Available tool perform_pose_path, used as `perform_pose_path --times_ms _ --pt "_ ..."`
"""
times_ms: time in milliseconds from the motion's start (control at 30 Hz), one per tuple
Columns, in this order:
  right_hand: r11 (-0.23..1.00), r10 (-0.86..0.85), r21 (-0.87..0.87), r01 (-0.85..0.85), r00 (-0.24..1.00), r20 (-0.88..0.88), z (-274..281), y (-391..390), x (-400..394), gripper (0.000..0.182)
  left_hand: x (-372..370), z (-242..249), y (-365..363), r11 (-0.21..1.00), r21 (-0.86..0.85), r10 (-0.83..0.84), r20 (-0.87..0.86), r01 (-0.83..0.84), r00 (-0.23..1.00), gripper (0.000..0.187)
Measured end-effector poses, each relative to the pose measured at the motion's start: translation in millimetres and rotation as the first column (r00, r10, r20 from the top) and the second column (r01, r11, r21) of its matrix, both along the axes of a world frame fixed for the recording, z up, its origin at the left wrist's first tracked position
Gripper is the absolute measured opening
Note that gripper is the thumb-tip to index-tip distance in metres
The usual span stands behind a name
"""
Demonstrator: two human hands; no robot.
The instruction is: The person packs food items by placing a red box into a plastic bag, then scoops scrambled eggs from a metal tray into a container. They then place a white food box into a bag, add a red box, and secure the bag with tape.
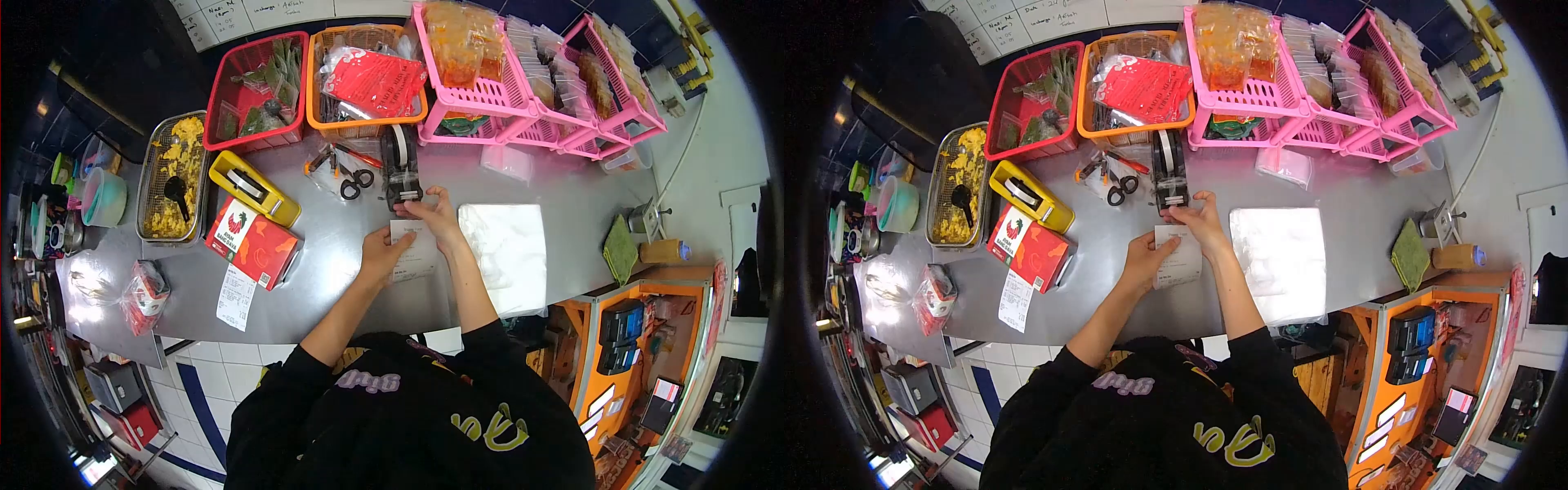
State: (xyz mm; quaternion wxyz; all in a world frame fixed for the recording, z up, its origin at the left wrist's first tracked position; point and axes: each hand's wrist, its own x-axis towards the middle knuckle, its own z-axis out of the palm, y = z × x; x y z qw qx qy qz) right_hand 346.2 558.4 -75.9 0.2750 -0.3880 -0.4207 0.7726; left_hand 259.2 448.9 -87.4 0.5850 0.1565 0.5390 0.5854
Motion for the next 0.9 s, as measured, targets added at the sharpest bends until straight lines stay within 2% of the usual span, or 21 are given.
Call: perform_pose_path --times_ms 100,167,200,267,300,367,400,467,500,567,600,633,667,700,767,800,833,867,900 --pt "0.997 -0.082 0.017 0.081 0.993 0.082 -5.1 0.3 -3.7 0.051 -1.1 -3.9 -3.5 1.0 0.018 0.003 0.051 -0.004 0.999 0.028" --pt "0.975 -0.098 0.212 0.062 0.982 0.161 -5.8 1.9 -4.3 0.052 3.1 -14.2 -10.7 0.992 0.067 -0.104 0.009 0.103 0.995 0.029" --pt "0.974 -0.102 0.215 0.066 0.982 0.158 -8.8 1.8 -2.9 0.052 6.5 -15.1 -17.8 0.992 0.07 -0.107 0.006 0.107 0.994 0.029" --pt "0.869 -0.17 0.493 -0.038 0.913 0.371 -14.8 1.1 0.5 0.05 13.2 -15.6 -36.6 0.959 0.047 -0.28 0.026 0.279 0.96 0.031" --pt "0.865 -0.17 0.5 -0.039 0.915 0.365 -10.9 2.1 1.1 0.05 13.2 -14.0 -44.3 0.96 0.054 -0.277 0.019 0.276 0.961 0.031" --pt "0.862 -0.141 0.507 -0.007 0.957 0.253 -0.4 -1.6 6.6 0.052 10.2 -5.2 -63.4 0.878 -0.032 -0.475 -0.188 0.478 0.859 0.032" --pt "0.863 -0.138 0.505 -0.009 0.957 0.254 7.5 -2.2 7.1 0.052 5.7 7.4 -68.7 0.879 -0.033 -0.474 -0.187 0.476 0.861 0.032" --pt "0.667 -0.328 0.74 0.08 0.924 0.196 22.8 0.1 7.0 0.046 -4.4 45.1 -80.5 0.934 0.022 -0.353 -0.096 0.357 0.931 0.032" --pt "0.665 -0.325 0.743 0.079 0.926 0.193 15.7 6.5 5.2 0.046 -11.3 58.7 -83.9 0.935 0.025 -0.349 -0.099 0.353 0.932 0.032" --pt "0.636 -0.437 0.769 0.054 0.847 0.302 -6.4 20.1 -3.4 0.036 -26.9 81.1 -89.8 0.967 0.062 -0.233 -0.171 0.247 0.957 0.03" --pt "0.635 -0.43 0.771 0.052 0.853 0.296 0.1 21.3 -10.3 0.036 -32.7 88.0 -92.0 0.975 0.045 -0.205 -0.183 0.216 0.962 0.029" --pt "0.869 -0.238 0.495 -0.004 0.873 0.426 6.8 22.1 -17.2 0.03 -37.2 94.1 -93.5 0.978 0.046 -0.193 -0.189 0.205 0.963 0.029" --pt "0.985 -0.008 0.155 -0.076 0.876 0.482 12.8 20.9 -24.3 0.029 -41.3 99.5 -95.4 0.98 0.081 -0.157 -0.254 0.183 0.954 0.03" --pt "0.984 0.005 0.156 -0.09 0.878 0.478 12.5 20.3 -28.5 0.029 -44.6 103.9 -97.8 0.98 0.117 -0.117 -0.316 0.161 0.941 0.031" --pt "0.992 -0.044 0.123 -0.014 0.885 0.463 12.0 19.1 -33.6 0.026 -47.2 111.0 -101.4 0.979 0.173 -0.047 -0.333 0.11 0.942 0.031" --pt "0.995 -0.094 0.067 0.074 0.92 0.379 22.5 14.9 -34.3 0.024 -47.8 112.8 -103.1 0.971 0.228 0.007 -0.341 0.075 0.94 0.032" --pt "0.996 -0.081 0.066 0.061 0.922 0.378 21.9 10.7 -33.2 0.024 -48.8 113.1 -104.6 0.972 0.228 0.02 -0.343 0.062 0.939 0.032" --pt "0.984 -0.18 0.034 0.177 0.977 0.115 20.0 5.2 -30.1 0.022 -49.4 112.7 -105.8 0.961 0.275 0.09 -0.335 0.006 0.938 0.034" --pt "0.959 -0.282 -0.035 0.28 0.948 -0.147 16.6 -2.6 -25.9 0.021 -49.3 112.4 -107.5 0.946 0.32 0.157 -0.322 -0.048 0.934 0.038"
